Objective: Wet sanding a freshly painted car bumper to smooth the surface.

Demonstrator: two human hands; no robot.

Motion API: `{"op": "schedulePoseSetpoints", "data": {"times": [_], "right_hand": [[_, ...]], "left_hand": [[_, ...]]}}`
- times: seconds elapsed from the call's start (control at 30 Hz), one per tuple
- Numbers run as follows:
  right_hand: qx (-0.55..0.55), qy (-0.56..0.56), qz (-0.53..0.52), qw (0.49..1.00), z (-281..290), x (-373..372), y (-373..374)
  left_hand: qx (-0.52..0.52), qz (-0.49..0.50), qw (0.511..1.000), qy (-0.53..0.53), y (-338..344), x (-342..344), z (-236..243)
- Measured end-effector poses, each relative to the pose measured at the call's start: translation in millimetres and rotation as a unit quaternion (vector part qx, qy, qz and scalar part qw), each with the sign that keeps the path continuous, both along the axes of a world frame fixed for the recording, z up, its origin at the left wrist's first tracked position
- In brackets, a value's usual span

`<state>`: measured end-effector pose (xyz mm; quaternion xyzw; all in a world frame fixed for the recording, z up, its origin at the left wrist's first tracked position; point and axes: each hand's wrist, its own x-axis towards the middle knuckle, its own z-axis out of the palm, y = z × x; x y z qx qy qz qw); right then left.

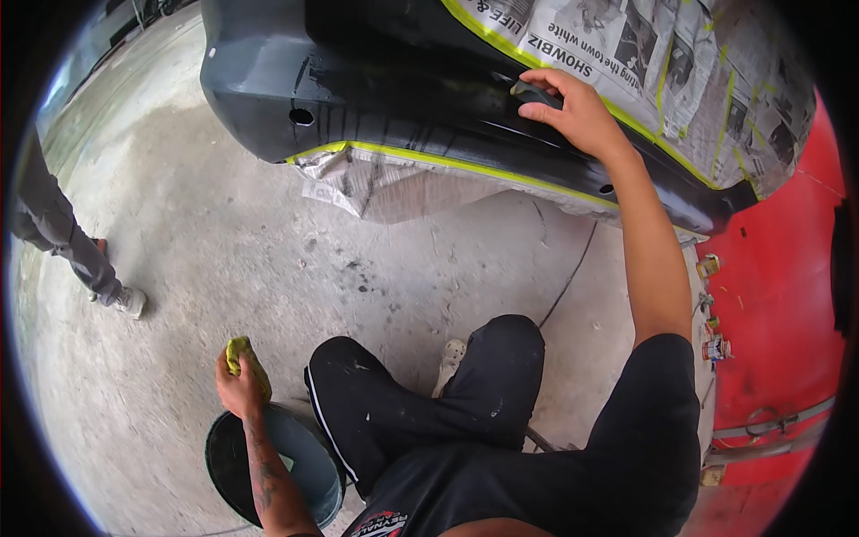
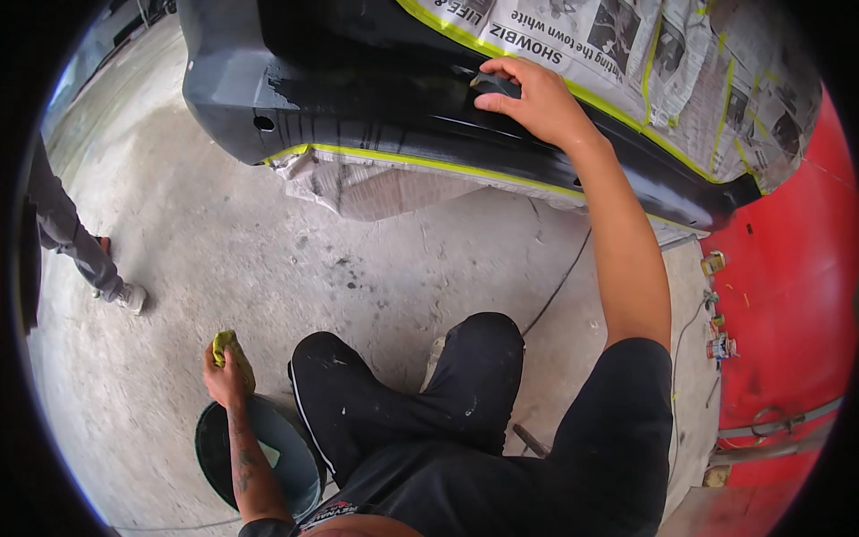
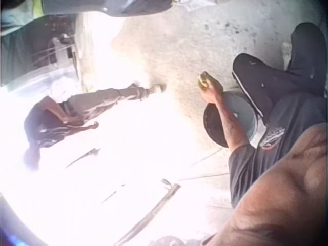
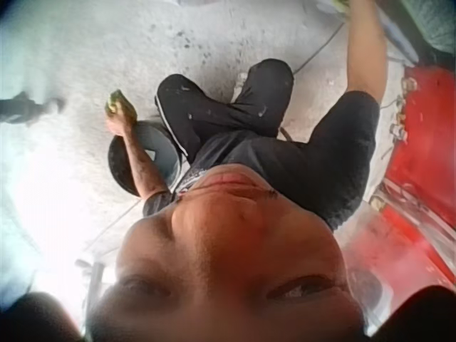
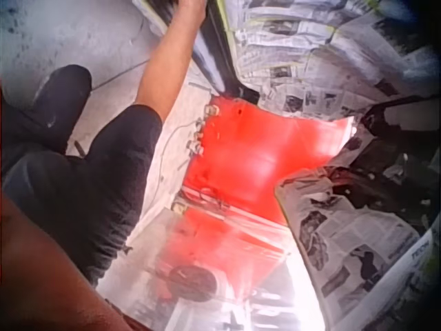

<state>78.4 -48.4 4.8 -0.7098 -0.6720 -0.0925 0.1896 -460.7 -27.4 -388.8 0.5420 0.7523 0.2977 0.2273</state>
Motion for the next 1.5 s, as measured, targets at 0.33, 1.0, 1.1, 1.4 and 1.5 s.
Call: {"op": "schedulePoseSetpoints", "data": {"times": [0.33,1.0,1.1,1.4,1.5], "right_hand": [[-0.020,0.022,-0.062,0.998,11,4,1],[0.059,-0.128,-0.014,0.990,12,-6,10],[0.059,-0.141,0.026,0.988,5,-4,23],[0.148,-0.388,0.028,0.910,-9,-8,32],[0.129,-0.346,0.032,0.929,-10,-6,46]], "left_hand": [[-0.003,0.003,1.000,-0.031,-3,-2,4],[-0.015,-0.007,1.000,-0.001,1,1,1],[0.001,-0.012,1.000,-0.015,2,-6,-10],[0.005,-0.003,1.000,-0.009,1,-1,-4],[-0.010,-0.003,1.000,-0.022,2,-1,-1]]}}
